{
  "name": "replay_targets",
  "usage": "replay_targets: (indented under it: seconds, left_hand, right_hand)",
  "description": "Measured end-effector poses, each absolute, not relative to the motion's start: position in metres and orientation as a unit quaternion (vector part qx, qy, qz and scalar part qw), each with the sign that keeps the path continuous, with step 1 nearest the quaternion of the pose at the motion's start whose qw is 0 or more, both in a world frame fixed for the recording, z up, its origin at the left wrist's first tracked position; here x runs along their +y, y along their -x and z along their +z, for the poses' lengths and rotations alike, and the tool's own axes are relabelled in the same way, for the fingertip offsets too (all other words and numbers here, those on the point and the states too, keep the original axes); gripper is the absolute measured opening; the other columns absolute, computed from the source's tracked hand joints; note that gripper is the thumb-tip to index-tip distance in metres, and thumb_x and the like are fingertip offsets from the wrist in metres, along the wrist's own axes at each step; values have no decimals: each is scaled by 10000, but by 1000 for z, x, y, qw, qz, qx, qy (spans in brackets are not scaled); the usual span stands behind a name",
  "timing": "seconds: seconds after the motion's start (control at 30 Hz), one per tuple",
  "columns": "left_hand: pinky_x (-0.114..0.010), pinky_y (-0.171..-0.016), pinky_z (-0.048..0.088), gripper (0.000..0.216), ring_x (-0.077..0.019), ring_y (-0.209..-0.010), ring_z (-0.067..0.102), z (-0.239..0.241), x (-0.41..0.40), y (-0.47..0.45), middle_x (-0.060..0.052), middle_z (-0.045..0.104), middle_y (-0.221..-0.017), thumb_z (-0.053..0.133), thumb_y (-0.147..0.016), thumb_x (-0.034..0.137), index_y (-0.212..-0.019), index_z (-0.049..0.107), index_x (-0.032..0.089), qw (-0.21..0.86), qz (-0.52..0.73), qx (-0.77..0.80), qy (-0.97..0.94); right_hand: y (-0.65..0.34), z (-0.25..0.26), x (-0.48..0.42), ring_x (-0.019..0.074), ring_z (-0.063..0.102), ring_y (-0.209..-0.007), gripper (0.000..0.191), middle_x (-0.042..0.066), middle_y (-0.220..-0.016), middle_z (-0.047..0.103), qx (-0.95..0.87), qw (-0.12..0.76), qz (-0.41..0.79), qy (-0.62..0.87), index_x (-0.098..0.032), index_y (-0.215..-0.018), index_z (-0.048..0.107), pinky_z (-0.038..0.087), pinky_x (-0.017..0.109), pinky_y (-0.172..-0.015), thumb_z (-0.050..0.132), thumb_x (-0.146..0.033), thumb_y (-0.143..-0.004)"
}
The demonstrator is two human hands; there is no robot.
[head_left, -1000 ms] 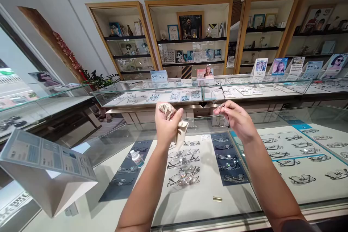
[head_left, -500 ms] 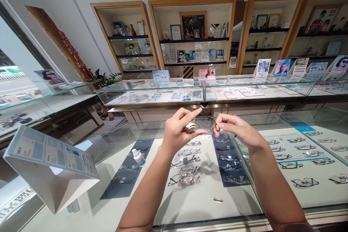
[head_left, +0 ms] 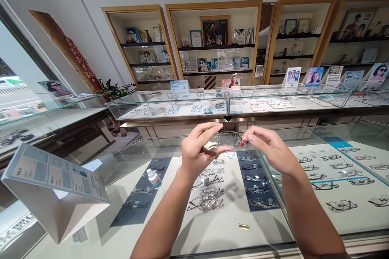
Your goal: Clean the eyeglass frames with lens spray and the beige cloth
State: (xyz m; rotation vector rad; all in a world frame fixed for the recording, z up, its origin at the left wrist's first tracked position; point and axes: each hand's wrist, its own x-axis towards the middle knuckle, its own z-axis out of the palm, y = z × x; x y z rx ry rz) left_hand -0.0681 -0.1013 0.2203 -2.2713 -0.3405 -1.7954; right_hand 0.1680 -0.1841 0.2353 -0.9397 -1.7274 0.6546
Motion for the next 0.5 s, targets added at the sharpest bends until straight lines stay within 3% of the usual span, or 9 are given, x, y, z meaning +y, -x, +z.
replay_targets:
  seconds: [0.1, 0.23, 0.33, 0.5]
  left_hand:
    - [-309, -783, 648, 596, -188, -903, 773, 221, -105, 72, -80, 797, -1165, 955, -767, 425, -1300, 747, 260, 105, -639, -153, 747]
    - [-366, -856, 636, 570, -215, -974, 759, 223, -113, 76, -73, 792, -1169, 948, -769, 459, -1267, 765, 252, 59, -684, -233, 688]
    - [-381, -896, 619, 547, -224, -1020, 746, 225, -119, 75, -67, 790, -1159, 941, -773, 478, -1241, 774, 250, 20, -695, -270, 666]
    - [-338, -804, 596, 526, -183, -899, 716, 227, -125, 72, -56, 778, -1142, 934, -777, 500, -1213, 780, 249, -6, -698, -301, 650]
  right_hand:
    - [-166, 233, -187, 252, 650, -1118, 241, 54, -1138, 710, -695, 583, 147, 395, -273, -1129, 705, 486, 431, -996, 643, -481, -1023]
    - [-158, 230, -189, 307, 622, -1264, 492, 82, -1341, 670, -670, 633, 5, 388, -301, -1350, 621, 474, 500, -1092, 777, -444, -906]
    - [-150, 228, -189, 315, 651, -1230, 518, 84, -1310, 690, -665, 625, -29, 408, -316, -1377, 606, 500, 523, -1081, 788, -422, -904]
    - [-139, 226, -188, 314, 682, -1141, 414, 69, -1188, 736, -646, 627, -47, 433, -335, -1334, 635, 520, 554, -1072, 761, -415, -948]
